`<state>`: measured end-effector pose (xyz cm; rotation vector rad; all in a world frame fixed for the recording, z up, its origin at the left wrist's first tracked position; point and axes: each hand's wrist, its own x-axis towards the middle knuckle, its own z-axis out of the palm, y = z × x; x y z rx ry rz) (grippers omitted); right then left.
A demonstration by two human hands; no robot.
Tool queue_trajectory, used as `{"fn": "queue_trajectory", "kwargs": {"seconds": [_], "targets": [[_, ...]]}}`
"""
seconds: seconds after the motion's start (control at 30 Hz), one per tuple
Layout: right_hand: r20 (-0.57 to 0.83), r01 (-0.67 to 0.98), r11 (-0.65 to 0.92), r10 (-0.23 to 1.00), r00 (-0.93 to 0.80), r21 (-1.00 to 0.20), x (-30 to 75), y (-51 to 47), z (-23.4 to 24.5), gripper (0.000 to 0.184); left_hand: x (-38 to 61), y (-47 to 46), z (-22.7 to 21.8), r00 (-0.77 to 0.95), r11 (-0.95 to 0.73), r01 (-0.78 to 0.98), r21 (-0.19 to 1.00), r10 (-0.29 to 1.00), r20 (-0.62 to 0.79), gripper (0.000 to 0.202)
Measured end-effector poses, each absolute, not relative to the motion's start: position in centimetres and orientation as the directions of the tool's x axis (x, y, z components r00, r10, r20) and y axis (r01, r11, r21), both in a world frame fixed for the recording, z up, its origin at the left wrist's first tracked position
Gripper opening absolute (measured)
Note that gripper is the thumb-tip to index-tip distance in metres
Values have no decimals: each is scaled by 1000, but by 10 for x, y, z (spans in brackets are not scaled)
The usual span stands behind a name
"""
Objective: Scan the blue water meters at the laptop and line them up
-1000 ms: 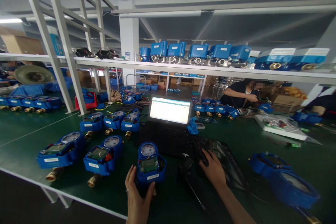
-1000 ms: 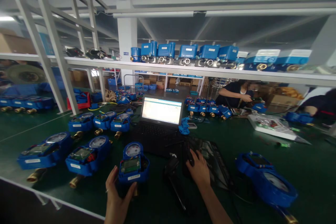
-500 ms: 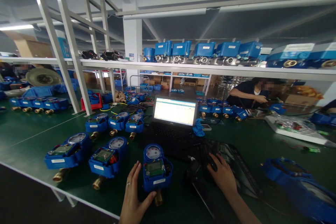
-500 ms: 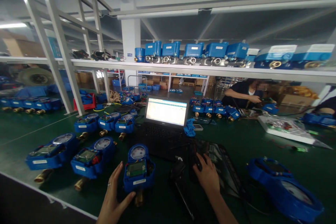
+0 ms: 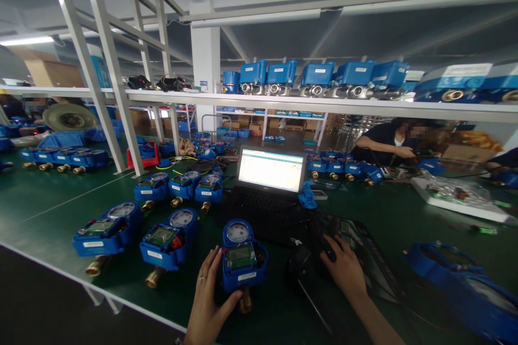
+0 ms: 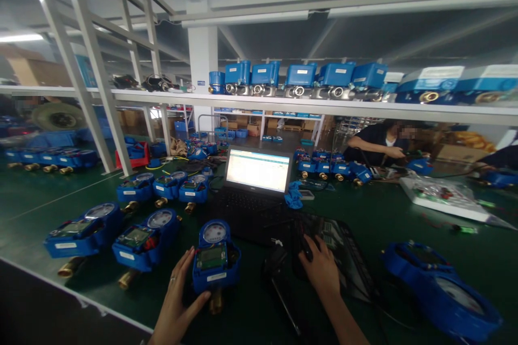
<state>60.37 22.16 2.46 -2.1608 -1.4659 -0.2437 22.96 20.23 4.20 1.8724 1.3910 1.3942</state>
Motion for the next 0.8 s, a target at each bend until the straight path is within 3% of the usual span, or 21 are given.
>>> {"fn": "queue_trajectory", "kwargs": {"seconds": [0.47, 0.8], "targets": [[400, 896, -280, 819, 411, -346, 603, 221, 27, 54, 228, 204, 38, 20, -389, 464, 796, 903, 430, 67], [375, 895, -346, 819, 435, -281, 598, 219, 31, 49, 227, 205, 36, 30, -389, 466, 794, 904, 426, 70]]}}
